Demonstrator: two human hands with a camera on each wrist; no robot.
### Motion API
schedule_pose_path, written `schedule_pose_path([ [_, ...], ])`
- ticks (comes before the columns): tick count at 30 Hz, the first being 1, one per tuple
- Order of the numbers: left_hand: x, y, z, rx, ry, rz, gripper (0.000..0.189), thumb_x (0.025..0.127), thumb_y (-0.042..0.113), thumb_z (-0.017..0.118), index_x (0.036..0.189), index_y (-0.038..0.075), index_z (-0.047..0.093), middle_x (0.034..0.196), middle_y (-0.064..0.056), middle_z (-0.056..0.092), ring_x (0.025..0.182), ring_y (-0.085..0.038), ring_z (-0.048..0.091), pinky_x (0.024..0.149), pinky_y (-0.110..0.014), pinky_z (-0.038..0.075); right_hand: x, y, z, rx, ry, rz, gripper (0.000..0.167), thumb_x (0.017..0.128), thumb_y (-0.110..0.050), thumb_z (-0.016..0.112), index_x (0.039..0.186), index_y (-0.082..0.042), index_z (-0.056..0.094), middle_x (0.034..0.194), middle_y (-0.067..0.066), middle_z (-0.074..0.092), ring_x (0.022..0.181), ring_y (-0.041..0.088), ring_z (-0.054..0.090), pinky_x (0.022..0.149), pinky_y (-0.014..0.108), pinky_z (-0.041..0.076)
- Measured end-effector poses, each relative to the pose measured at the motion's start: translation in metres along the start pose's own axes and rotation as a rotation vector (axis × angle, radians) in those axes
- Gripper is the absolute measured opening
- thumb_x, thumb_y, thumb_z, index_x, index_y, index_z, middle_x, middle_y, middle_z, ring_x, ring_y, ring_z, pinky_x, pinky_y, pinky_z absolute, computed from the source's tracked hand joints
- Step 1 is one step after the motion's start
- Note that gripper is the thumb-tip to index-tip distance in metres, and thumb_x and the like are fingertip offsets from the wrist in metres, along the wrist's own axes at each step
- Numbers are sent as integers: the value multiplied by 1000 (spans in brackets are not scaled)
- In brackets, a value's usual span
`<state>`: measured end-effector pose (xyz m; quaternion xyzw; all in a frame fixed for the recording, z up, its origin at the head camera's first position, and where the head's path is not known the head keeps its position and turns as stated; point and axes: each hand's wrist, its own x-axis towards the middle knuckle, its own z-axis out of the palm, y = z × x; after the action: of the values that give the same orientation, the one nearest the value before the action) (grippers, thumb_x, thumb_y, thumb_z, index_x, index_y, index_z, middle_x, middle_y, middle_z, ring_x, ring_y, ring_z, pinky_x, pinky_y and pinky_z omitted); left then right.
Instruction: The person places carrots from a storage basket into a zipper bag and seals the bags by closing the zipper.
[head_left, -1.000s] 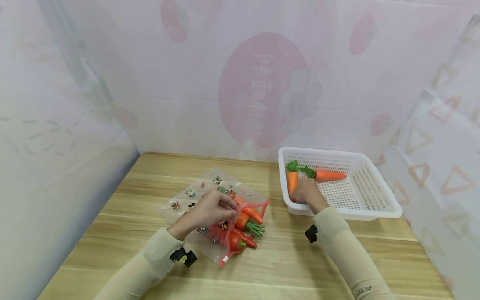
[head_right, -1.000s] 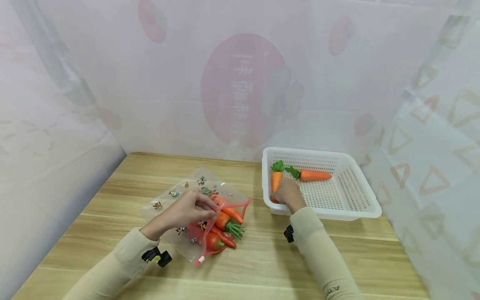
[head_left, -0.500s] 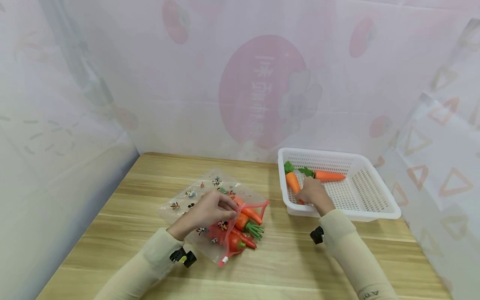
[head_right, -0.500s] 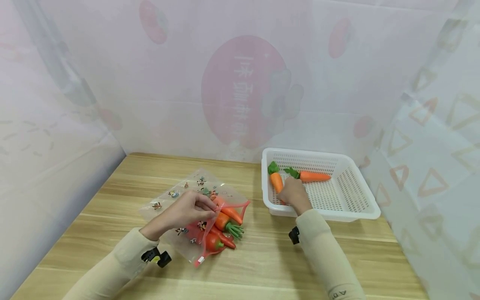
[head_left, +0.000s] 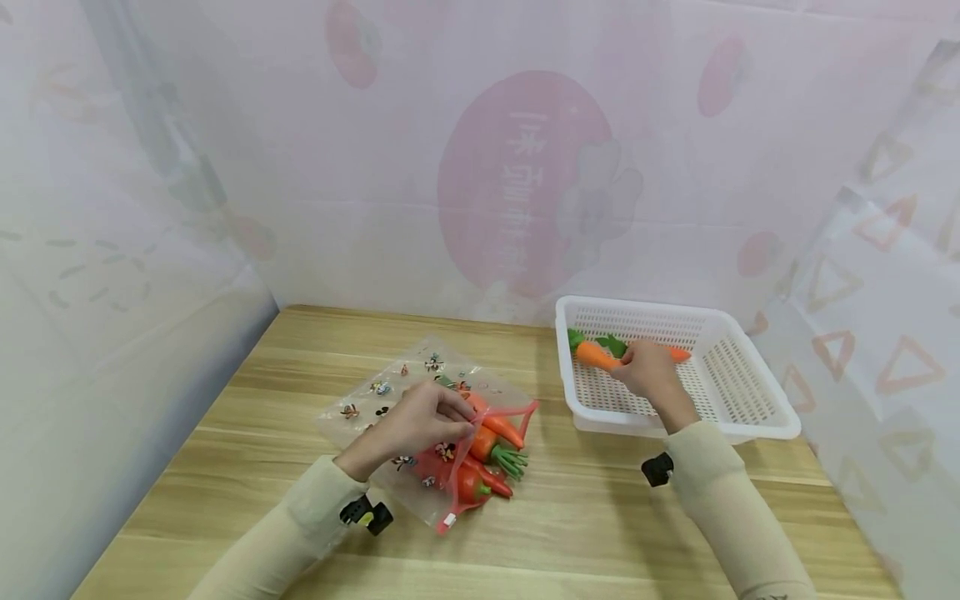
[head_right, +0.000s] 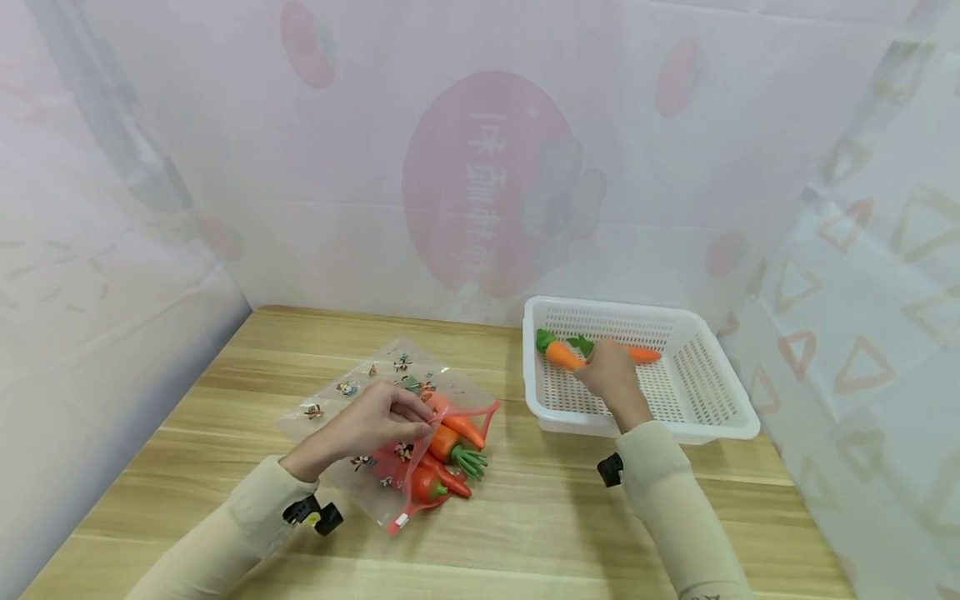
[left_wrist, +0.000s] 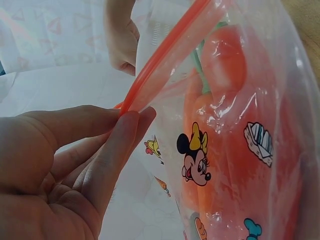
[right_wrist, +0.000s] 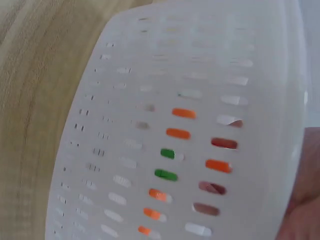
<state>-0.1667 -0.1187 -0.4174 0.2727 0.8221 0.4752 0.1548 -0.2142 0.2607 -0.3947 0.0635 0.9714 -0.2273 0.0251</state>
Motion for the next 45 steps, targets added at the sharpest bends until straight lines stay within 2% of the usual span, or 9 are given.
schedule_pose_path([
  [4,0,0,1,1,-2,1,13,96,10,76,106,3,81,96,-6,82,82,-13,78,69,-25,63,-3,4,-5,25,60,-62,18,93,-12,75,92,5,79,90,20,76,69,22,59,61,29,49],
  [7,1,0,1,5,-4,0,13,97,10,76,107,3,81,96,-5,82,82,-13,77,69,-25,62,-6,6,-9,38,87,-97,18,93,-12,75,92,5,80,90,21,77,67,22,59,60,28,48],
  [18,2,0,-1,-1,-3,-9,14,97,10,75,108,3,81,97,-6,82,84,-14,78,71,-26,63,-21,5,-26,86,121,-127,28,92,-14,78,109,9,78,101,27,78,71,23,67,58,27,51],
  [28,4,-2,1,-10,-2,-13,11,97,9,76,106,5,81,96,-6,81,83,-15,78,72,-28,64,-35,10,-34,109,138,-153,27,95,-16,77,109,7,78,99,25,79,68,20,65,56,30,51],
  [34,4,-3,2,-13,-6,-8,12,97,9,76,106,3,81,96,-6,82,84,-16,78,73,-33,65,-45,10,-38,96,165,-158,28,94,-20,78,108,5,79,99,23,79,74,22,69,58,29,51],
  [45,5,-5,-1,-8,-4,9,12,96,10,77,106,5,81,98,-6,82,84,-15,78,72,-27,64,-66,4,-52,115,176,-192,30,95,-19,78,112,6,78,101,24,79,76,20,72,57,28,53],
])
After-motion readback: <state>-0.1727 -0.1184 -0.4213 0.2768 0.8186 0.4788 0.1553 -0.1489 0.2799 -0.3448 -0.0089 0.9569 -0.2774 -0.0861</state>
